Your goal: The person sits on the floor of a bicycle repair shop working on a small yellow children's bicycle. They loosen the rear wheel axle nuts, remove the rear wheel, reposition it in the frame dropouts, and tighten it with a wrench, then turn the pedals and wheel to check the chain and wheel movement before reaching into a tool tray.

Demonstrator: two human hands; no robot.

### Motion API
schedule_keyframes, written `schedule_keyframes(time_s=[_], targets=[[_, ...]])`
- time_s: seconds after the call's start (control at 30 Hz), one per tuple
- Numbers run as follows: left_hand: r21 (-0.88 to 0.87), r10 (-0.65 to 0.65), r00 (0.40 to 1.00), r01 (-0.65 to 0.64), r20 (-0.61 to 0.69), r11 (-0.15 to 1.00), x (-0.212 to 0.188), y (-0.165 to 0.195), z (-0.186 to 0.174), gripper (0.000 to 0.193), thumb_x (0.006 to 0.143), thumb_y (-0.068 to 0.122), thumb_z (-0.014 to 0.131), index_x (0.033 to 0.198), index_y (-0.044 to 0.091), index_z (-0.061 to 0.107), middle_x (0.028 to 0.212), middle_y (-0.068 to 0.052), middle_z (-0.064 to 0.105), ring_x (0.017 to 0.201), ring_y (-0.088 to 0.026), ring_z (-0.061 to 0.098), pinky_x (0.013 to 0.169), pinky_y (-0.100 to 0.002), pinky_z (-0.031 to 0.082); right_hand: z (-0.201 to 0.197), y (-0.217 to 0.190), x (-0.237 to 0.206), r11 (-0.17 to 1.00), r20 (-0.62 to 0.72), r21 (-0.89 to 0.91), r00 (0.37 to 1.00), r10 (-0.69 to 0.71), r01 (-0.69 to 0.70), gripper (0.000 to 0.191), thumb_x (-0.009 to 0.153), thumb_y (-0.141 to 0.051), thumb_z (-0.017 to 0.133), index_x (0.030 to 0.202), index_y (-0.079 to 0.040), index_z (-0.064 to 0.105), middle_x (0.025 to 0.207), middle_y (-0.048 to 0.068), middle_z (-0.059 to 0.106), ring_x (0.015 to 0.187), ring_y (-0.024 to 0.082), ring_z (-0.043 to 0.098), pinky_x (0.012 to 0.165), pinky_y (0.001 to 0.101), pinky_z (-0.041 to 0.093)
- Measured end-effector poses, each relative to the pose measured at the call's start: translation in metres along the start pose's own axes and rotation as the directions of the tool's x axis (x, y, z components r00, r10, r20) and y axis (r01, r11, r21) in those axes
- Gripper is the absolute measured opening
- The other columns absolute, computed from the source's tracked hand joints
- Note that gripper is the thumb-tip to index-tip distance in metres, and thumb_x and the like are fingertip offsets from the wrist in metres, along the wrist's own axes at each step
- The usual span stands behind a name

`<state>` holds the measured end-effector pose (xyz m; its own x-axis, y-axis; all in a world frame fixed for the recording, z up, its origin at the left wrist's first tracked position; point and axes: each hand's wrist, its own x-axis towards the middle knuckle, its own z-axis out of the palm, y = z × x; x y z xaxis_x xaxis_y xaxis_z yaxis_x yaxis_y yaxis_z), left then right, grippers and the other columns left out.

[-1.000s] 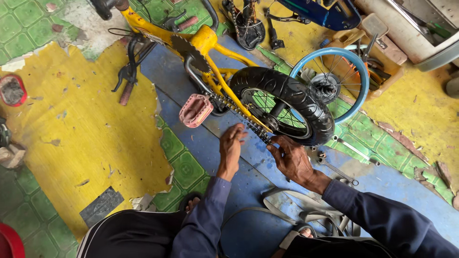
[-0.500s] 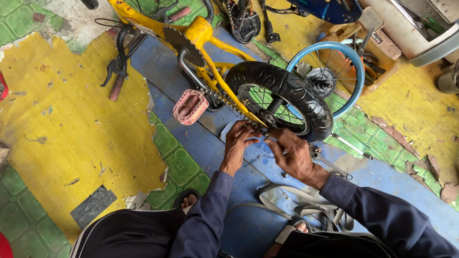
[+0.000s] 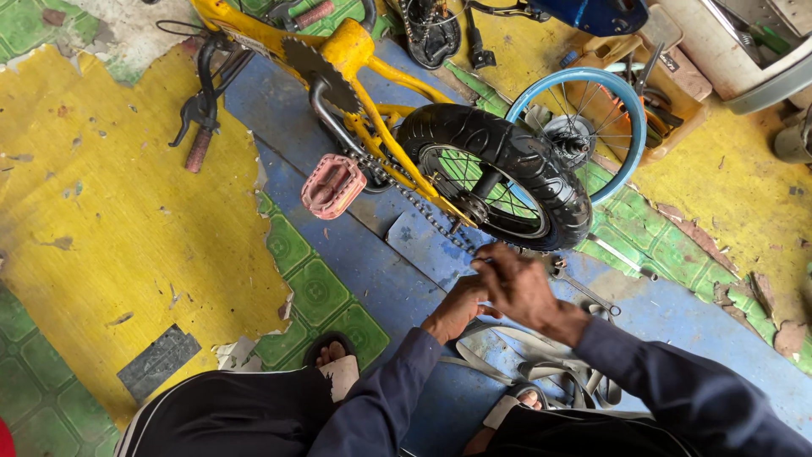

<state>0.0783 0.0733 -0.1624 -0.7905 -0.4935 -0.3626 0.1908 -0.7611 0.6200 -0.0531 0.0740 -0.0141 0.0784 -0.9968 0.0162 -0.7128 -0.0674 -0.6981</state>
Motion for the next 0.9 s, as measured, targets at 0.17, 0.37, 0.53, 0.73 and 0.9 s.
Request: schedule_keyframes(time_s=[0.17, 0.37, 0.53, 0.73, 0.9], targets=[[0.616, 0.057, 0.991, 0.032, -0.124, 0.787, -0.023, 0.064, 0.025, 0.036, 0.092, 0.038, 0.074, 0.11, 0.006, 0.074, 0.099, -0.007, 0.072, 0.087, -0.017, 0.067, 0.068, -0.031, 0.054, -0.052, -0.031, 0.007, 0.995, -0.07, -0.007, 0.993, -0.095, 0.095, 0.011, 0.094, -0.011, 0.067, 0.101, -0.002, 0.064, 0.075, 0.015, 0.069, 0.061, 0.026, 0.069, 0.053, 0.0386, 0.054], [0.816, 0.263, 0.955, -0.261, 0.139, 0.516, -0.11, 0.195, 0.047, 0.026, 0.087, 0.021, 0.079, 0.108, 0.006, 0.073, 0.09, -0.003, 0.074, 0.078, -0.009, 0.068, 0.068, -0.028, 0.059, -0.098, -0.08, 0.02, 0.984, -0.061, -0.158, 0.993, -0.098, 0.087, 0.01, 0.094, -0.01, 0.066, 0.1, -0.002, 0.064, 0.078, 0.019, 0.066, 0.06, 0.035, 0.064, 0.052, 0.0437, 0.048], [0.964, 0.743, 0.66, -0.252, 0.112, 0.079, -0.129, 0.254, 0.082, 0.037, 0.088, 0.009, 0.077, 0.123, 0.003, 0.068, 0.113, -0.009, 0.07, 0.08, -0.022, 0.065, 0.072, -0.034, 0.055, -0.114, -0.098, 0.023, 0.995, -0.046, -0.074, 0.997, -0.068, 0.064, 0.009, 0.099, -0.011, 0.062, 0.101, -0.002, 0.062, 0.075, 0.017, 0.066, 0.06, 0.034, 0.065, 0.055, 0.0442, 0.049], [0.926, 0.634, 0.677, -0.231, 0.373, -0.298, -0.102, 0.268, 0.105, 0.045, 0.083, 0.012, 0.08, 0.126, 0.01, 0.066, 0.123, -0.008, 0.065, 0.098, -0.031, 0.07, 0.083, -0.041, 0.057, -0.118, -0.106, 0.017, 0.996, -0.107, -0.083, 0.994, 0.001, -0.01, 0.012, 0.099, -0.015, 0.064, 0.103, -0.004, 0.062, 0.066, 0.014, 0.064, 0.056, 0.031, 0.064, 0.052, 0.0429, 0.048], [0.924, 0.716, 0.588, -0.287, 0.377, -0.252, -0.101, 0.249, 0.122, 0.041, 0.079, 0.01, 0.078, 0.118, 0.003, 0.065, 0.112, -0.014, 0.063, 0.094, -0.035, 0.068, 0.079, -0.043, 0.055, -0.136, -0.112, 0.01, 0.984, -0.208, -0.123, 0.966, -0.155, 0.131, 0.011, 0.101, -0.014, 0.064, 0.104, -0.003, 0.062, 0.071, 0.012, 0.064, 0.056, 0.027, 0.064, 0.051, 0.0391, 0.048]])
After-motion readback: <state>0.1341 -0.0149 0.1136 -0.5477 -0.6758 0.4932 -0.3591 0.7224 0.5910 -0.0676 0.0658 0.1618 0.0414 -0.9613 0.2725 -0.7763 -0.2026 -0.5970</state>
